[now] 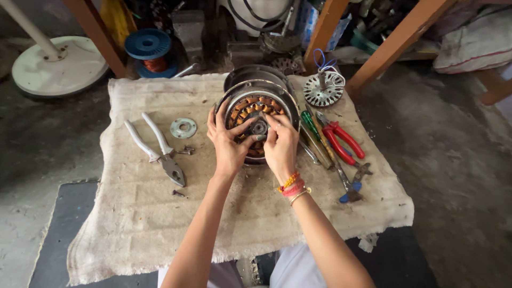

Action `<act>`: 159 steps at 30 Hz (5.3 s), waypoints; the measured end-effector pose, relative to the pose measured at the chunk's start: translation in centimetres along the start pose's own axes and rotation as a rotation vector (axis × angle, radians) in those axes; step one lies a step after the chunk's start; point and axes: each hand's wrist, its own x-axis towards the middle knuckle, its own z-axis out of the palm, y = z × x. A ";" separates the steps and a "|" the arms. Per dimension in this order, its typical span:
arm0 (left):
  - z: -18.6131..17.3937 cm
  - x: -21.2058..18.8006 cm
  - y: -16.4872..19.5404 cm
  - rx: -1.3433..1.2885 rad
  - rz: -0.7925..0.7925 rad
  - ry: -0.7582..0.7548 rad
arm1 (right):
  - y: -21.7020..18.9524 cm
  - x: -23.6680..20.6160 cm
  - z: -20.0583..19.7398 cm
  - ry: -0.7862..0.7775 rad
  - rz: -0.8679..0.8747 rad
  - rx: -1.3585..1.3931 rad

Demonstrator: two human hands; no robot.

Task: The person works on a ceiling fan motor stator at a workbench, pressing the copper windings into place around the housing by hand and repositioning the rotor hub in the center. They pick up small screws from the cloth, use a brush on the assembly, and continue seating the windings and aligning the housing.

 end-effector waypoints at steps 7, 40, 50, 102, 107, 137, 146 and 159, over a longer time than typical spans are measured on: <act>0.0 0.0 -0.1 -0.007 0.009 0.014 | -0.3 -0.1 -0.3 -0.022 0.073 0.015; 0.3 0.0 -0.4 0.001 -0.004 0.018 | -0.5 0.6 -1.0 -0.087 0.049 -0.007; 0.3 0.4 -0.5 -0.050 -0.002 0.089 | -0.2 0.9 -1.0 -0.124 0.067 0.003; 0.3 0.0 -0.1 0.013 0.002 0.040 | -0.4 0.0 -0.7 -0.042 -0.102 -0.048; 0.4 0.1 -0.1 0.004 -0.004 0.051 | -0.2 0.1 -1.0 -0.117 0.133 -0.017; 0.6 0.3 -0.6 0.023 0.032 0.047 | -0.1 0.7 -1.0 -0.148 0.112 0.003; 0.6 0.2 -0.5 0.018 0.011 0.038 | 0.1 1.3 -1.4 -0.138 -0.031 -0.036; 0.5 0.3 -0.6 0.007 0.027 0.042 | 0.0 2.1 -2.1 -0.246 0.112 -0.063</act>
